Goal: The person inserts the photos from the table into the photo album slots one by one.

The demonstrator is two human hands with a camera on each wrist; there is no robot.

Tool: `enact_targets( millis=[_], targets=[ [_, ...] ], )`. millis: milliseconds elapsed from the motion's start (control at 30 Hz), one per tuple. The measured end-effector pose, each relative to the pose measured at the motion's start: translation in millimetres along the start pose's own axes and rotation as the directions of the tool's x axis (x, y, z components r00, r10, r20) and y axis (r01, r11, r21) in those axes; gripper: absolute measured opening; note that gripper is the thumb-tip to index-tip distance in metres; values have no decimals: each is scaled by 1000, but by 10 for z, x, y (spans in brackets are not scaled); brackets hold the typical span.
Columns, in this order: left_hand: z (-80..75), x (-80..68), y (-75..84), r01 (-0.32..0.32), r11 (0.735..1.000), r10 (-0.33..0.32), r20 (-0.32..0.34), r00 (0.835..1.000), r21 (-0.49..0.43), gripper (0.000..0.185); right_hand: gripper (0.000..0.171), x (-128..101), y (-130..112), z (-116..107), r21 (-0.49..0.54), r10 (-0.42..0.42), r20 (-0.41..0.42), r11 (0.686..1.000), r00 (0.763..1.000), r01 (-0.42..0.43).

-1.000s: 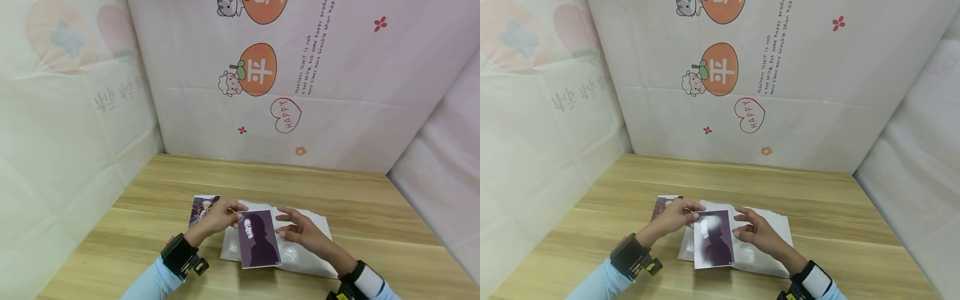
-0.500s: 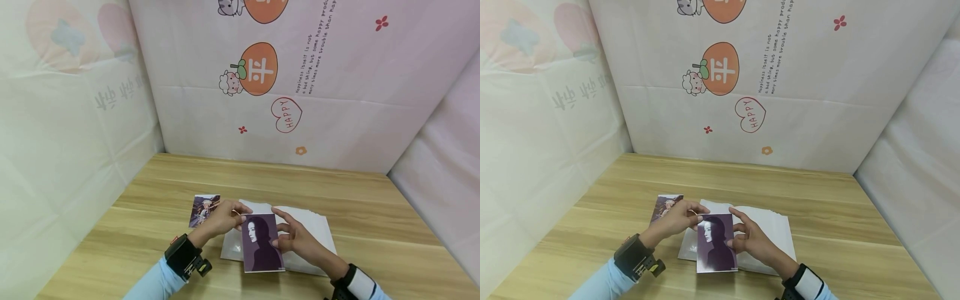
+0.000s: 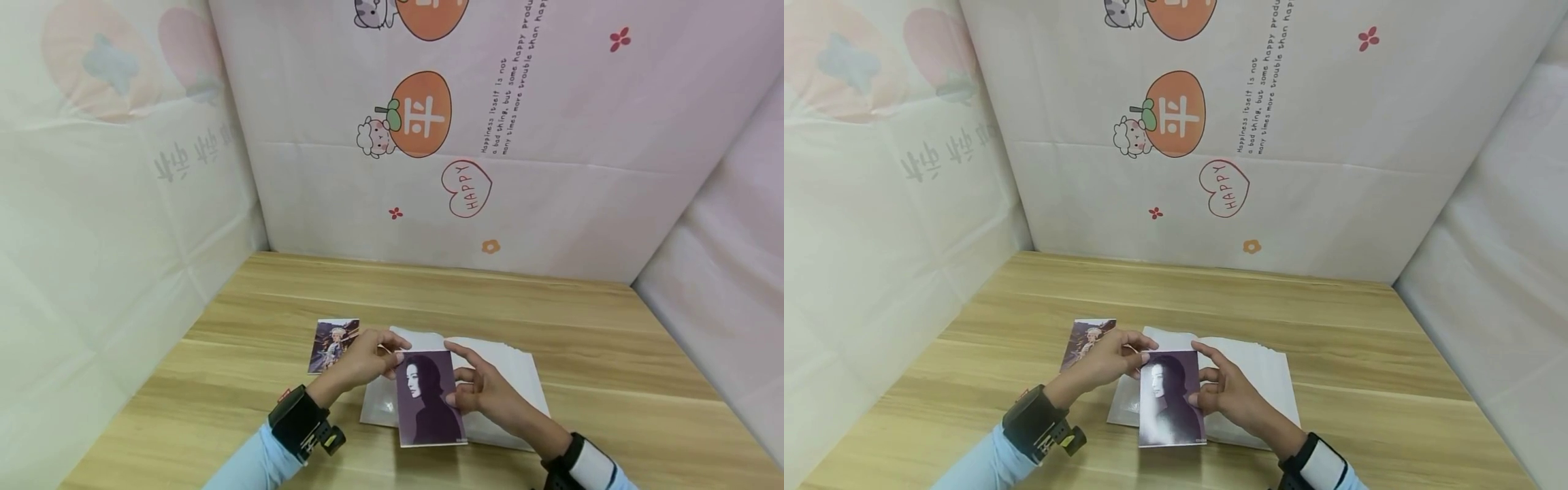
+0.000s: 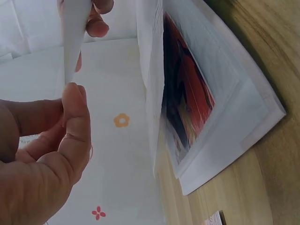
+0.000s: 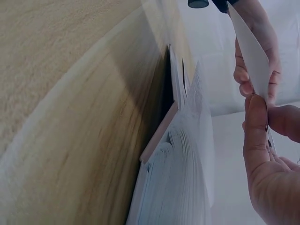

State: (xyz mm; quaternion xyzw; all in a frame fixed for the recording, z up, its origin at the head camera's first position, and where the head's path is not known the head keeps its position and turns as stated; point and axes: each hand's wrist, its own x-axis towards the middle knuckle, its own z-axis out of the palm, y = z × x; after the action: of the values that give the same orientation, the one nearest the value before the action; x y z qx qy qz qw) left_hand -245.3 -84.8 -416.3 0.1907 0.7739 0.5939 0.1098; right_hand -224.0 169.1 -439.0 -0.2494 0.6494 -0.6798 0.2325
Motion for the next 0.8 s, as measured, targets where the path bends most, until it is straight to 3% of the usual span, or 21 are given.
enact_targets(
  millis=[233,333,400,567,800],
  targets=[
    [-26,-46,-25,-18,1000,19,-23,1000,12,22,87,-66,-12,-114,-32,-32,-48,999,998,31],
    [-32,-95,2,-24,994,28,-41,999,108,24,86,-94,-12,-171,-49,-43,-62,998,997,40],
    [-37,-112,-21,-43,974,53,-40,998,222,25,86,-115,-14,-207,-50,-48,-70,998,996,44],
    [-20,-131,-168,-96,868,103,12,995,488,28,81,-170,-15,-303,-48,-74,-79,996,994,70],
    [78,-197,-228,-140,690,74,123,990,710,51,79,-241,-21,-393,-61,-94,-118,994,989,87]
  ],
)
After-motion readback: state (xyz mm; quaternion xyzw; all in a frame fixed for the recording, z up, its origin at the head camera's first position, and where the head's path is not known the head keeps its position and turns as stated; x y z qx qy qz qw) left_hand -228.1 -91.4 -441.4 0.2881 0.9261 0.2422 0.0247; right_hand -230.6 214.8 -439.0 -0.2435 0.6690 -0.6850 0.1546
